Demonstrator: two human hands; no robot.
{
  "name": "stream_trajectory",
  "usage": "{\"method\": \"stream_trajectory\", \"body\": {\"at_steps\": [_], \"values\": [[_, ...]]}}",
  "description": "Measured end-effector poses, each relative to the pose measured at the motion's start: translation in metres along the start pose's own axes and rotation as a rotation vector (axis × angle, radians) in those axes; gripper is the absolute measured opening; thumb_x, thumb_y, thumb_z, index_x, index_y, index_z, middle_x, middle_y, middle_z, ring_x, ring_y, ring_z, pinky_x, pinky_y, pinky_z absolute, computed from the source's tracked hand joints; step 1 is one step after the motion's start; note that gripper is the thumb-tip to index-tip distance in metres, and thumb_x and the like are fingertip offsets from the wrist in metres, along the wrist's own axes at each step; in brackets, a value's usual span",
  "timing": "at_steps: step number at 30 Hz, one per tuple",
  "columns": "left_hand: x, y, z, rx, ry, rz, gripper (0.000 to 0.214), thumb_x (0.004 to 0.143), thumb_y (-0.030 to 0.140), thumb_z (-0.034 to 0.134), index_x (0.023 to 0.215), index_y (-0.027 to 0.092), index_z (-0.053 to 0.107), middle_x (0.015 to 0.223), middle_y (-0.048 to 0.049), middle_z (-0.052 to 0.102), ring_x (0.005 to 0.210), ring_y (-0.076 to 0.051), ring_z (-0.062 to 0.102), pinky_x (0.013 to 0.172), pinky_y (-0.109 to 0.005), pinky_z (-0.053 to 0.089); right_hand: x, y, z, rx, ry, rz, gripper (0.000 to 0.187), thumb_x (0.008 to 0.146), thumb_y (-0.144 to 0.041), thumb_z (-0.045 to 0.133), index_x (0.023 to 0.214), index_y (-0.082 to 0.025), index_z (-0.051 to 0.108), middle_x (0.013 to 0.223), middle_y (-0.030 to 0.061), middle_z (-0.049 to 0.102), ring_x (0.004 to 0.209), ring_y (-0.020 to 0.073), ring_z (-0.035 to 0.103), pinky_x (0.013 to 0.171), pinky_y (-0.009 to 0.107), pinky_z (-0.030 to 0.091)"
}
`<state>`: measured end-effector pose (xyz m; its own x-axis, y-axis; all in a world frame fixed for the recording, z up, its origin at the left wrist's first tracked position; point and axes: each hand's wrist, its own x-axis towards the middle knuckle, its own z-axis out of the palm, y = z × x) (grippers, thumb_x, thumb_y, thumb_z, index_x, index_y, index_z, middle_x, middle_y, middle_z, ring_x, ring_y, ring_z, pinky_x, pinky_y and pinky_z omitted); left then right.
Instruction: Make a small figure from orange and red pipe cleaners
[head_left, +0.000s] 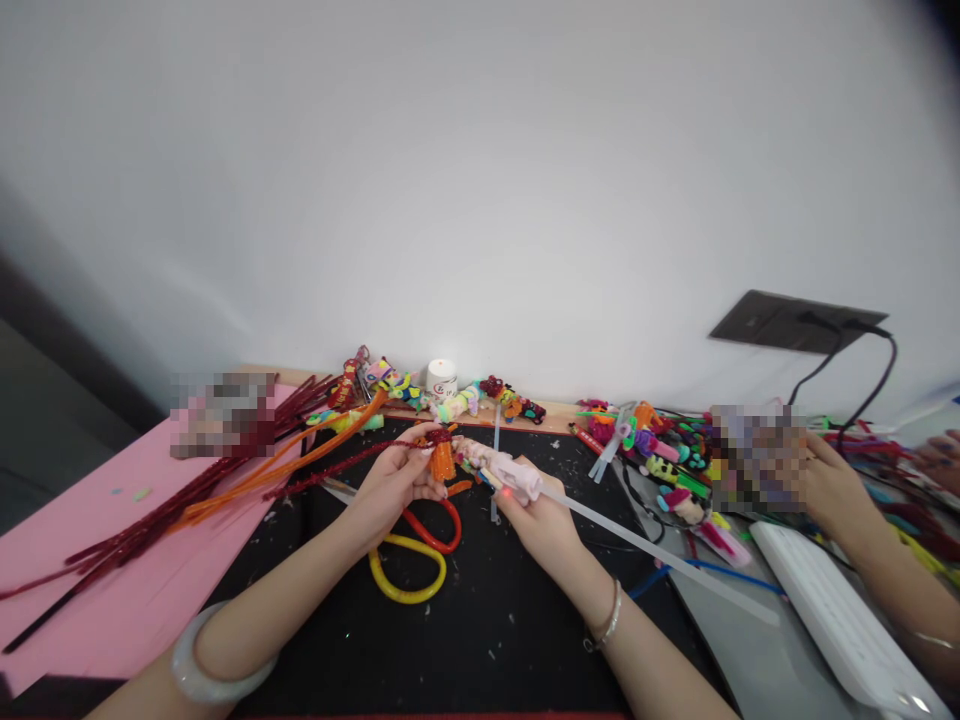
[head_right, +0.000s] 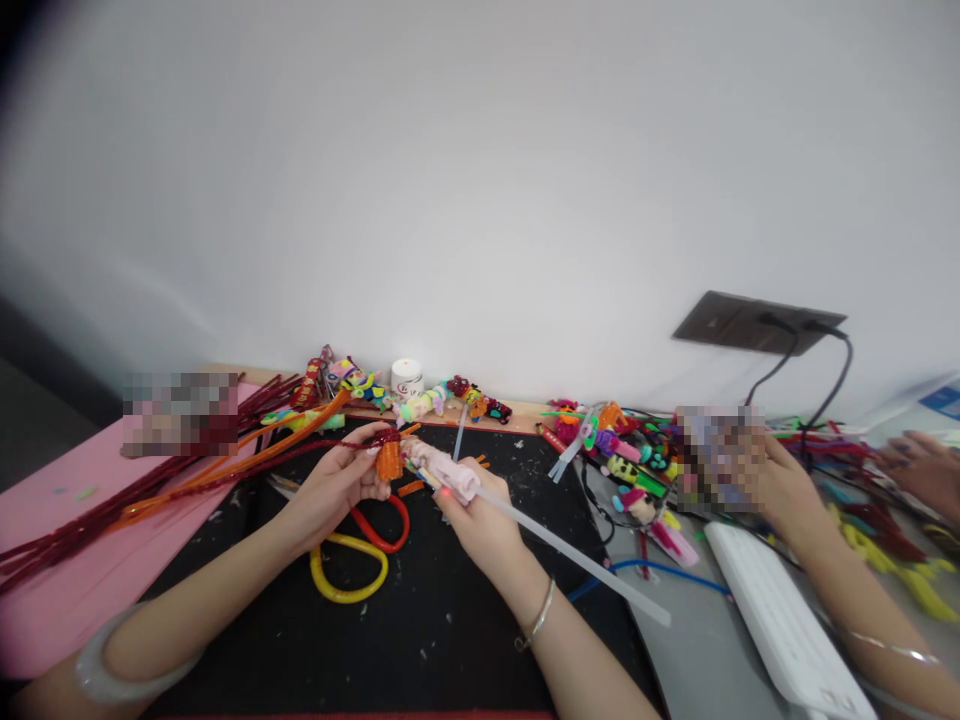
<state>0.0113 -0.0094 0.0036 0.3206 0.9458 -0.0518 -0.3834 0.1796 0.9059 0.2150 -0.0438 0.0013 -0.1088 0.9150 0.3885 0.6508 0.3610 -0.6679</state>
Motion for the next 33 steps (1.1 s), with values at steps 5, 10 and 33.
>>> {"method": "stream_trajectory", "body": {"at_steps": [5, 10, 33], "values": [[0.001, 0.001, 0.000, 0.005, 0.033, 0.003, 0.048, 0.082, 0.033, 0.062, 0.123, 0.021, 0.043, 0.069, 0.0018, 0.063, 0.053, -0.010, 0.062, 0.055, -0.022, 0.053, 0.001, -0.003, -0.004, -0.039, -0.017, 0.014, 0.009, 0.080, -0.021, 0.051, 0.071, -0.020, 0.051, 0.065, -0.0005, 0.057, 0.060, 0.0152, 0.055, 0.057, 0.024, 0.041], [0.002, 0.000, -0.002, 0.020, 0.049, 0.032, 0.045, 0.082, 0.034, 0.061, 0.123, 0.025, 0.045, 0.087, -0.0011, 0.065, 0.056, -0.009, 0.063, 0.059, -0.023, 0.055, 0.004, -0.003, -0.009, -0.167, -0.014, 0.108, 0.009, 0.084, -0.027, 0.050, 0.083, -0.020, 0.055, 0.075, 0.0012, 0.063, 0.068, 0.0165, 0.059, 0.060, 0.024, 0.040], [-0.003, -0.002, 0.001, 0.485, 0.068, 0.202, 0.033, 0.085, 0.037, 0.052, 0.114, 0.021, 0.054, 0.096, -0.0038, 0.062, 0.060, -0.014, 0.064, 0.065, -0.030, 0.055, 0.009, -0.002, -0.015, -0.353, 0.102, -0.057, 0.031, 0.075, -0.024, 0.059, 0.105, -0.019, 0.053, 0.101, 0.0101, 0.057, 0.094, 0.0261, 0.052, 0.081, 0.038, 0.041]]}}
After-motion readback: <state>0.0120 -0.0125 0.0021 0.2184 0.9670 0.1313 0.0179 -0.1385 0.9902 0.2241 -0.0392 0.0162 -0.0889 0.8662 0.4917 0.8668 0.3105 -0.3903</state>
